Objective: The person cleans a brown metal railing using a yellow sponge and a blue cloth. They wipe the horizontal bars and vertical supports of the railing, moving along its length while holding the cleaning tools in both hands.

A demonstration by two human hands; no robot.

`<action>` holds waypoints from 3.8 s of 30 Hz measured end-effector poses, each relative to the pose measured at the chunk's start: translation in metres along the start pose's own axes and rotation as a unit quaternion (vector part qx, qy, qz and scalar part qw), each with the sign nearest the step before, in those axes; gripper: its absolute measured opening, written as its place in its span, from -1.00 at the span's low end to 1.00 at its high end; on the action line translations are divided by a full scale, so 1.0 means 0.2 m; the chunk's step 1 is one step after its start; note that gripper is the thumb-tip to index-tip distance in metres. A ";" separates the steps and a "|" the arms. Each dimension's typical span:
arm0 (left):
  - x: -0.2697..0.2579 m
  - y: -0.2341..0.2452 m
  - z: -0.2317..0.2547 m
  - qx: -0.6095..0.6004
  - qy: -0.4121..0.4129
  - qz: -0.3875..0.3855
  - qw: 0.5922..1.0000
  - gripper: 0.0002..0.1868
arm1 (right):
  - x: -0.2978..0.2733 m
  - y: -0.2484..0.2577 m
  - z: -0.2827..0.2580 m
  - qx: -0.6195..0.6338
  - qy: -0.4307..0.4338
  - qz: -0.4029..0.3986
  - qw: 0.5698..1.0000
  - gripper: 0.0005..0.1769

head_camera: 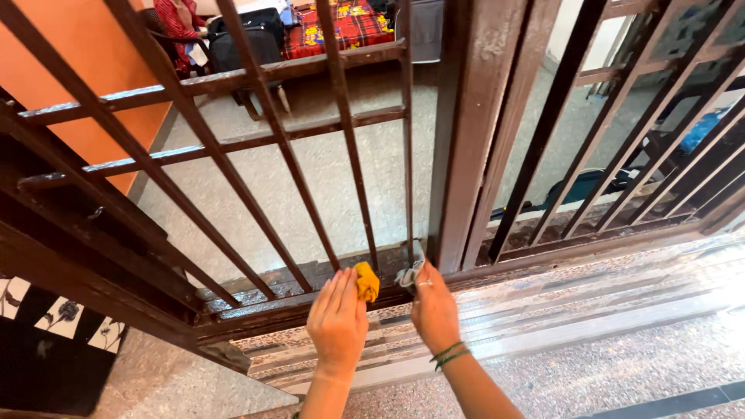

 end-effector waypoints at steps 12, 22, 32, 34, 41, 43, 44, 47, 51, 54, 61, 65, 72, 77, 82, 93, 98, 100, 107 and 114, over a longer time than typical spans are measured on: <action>-0.02 -0.27 -0.01 0.110 0.142 -0.238 0.954 -0.64 | -0.02 0.15 0.14 0.085 0.028 -0.056 0.994 -0.42; -0.09 -0.24 0.06 0.079 0.175 -0.173 0.966 -0.70 | 0.31 0.68 0.09 0.078 0.101 0.280 0.951 -0.37; 0.02 -0.15 0.36 -0.004 0.098 0.002 0.995 -0.76 | 0.04 0.22 0.63 -0.027 -0.102 -0.054 0.993 -0.76; 0.10 -0.18 0.39 -0.002 0.101 -0.015 0.995 -0.74 | 0.03 0.25 0.63 -0.029 -0.078 -0.052 0.995 -0.76; 0.08 -0.37 0.36 0.065 0.212 -0.272 0.936 -0.84 | 0.19 0.65 0.47 0.114 -0.066 0.083 0.988 -0.53; 0.06 -0.40 0.34 0.080 0.215 -0.281 0.932 -0.86 | 0.25 0.77 0.39 0.126 0.017 0.218 0.968 -0.56; 0.06 -0.41 0.34 0.094 0.202 -0.271 0.937 -0.86 | 0.32 0.82 0.36 0.121 0.035 0.263 0.957 -0.56; 0.04 -0.43 0.34 0.109 0.185 -0.261 0.941 -0.88 | 0.48 0.89 0.29 0.085 0.092 0.237 0.963 -0.45; 0.02 -0.44 0.35 0.113 0.213 -0.269 0.932 -0.86 | 0.52 0.81 0.29 0.093 0.074 0.147 0.982 -0.38; 0.03 -0.43 0.36 0.116 0.205 -0.270 0.934 -0.86 | 0.45 0.70 0.36 0.069 0.037 0.128 0.989 -0.48; 0.03 -0.45 0.34 0.097 0.194 -0.265 0.939 -0.79 | 0.25 0.52 0.52 0.016 -0.064 0.048 0.997 -0.67; 0.02 -0.44 0.32 0.087 0.179 -0.271 0.942 -0.73 | 0.20 0.50 0.52 -0.004 -0.026 0.047 0.999 -0.64; 0.07 -0.39 0.31 0.056 0.167 -0.276 0.945 -0.56 | 0.13 0.45 0.58 -0.041 -0.078 0.001 0.996 -0.62; 0.05 -0.37 0.27 0.010 0.196 -0.314 0.929 -0.59 | 0.01 0.49 0.58 -0.028 -0.047 0.043 0.998 -0.27; 0.07 -0.37 0.25 0.008 0.204 -0.324 0.924 -0.57 | 0.21 0.74 0.54 -0.008 -0.073 0.167 0.983 -0.27; 0.00 -0.40 0.33 0.052 0.231 -0.201 0.950 -0.59 | 0.52 0.87 0.56 -0.023 -0.009 0.145 0.989 -0.62; -0.10 -0.45 0.56 0.015 0.329 -0.176 0.928 -0.79 | 0.36 0.74 0.83 -0.012 0.017 0.089 0.996 -0.64; -0.10 -0.48 0.72 -0.033 0.300 -0.114 0.947 -0.80 | 0.31 0.70 0.89 -0.013 -0.001 0.057 0.998 -0.62; 0.18 -0.56 1.37 -0.123 0.116 0.065 0.983 -0.67 | 0.24 0.74 0.92 0.137 0.041 0.027 0.989 -0.63; 0.44 -0.77 1.62 -0.121 0.195 0.010 0.973 -0.60 | 0.09 1.02 1.00 0.193 -0.034 0.018 0.980 -0.34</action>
Point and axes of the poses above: each hand's wrist, its own x-axis towards the middle knuckle, its own y-axis out of the back of the hand, z = x × y, the point moved 2 cm from there along x, towards the middle knuckle, and after that the axes turned 7 degrees about y, right-handed, at the moved point
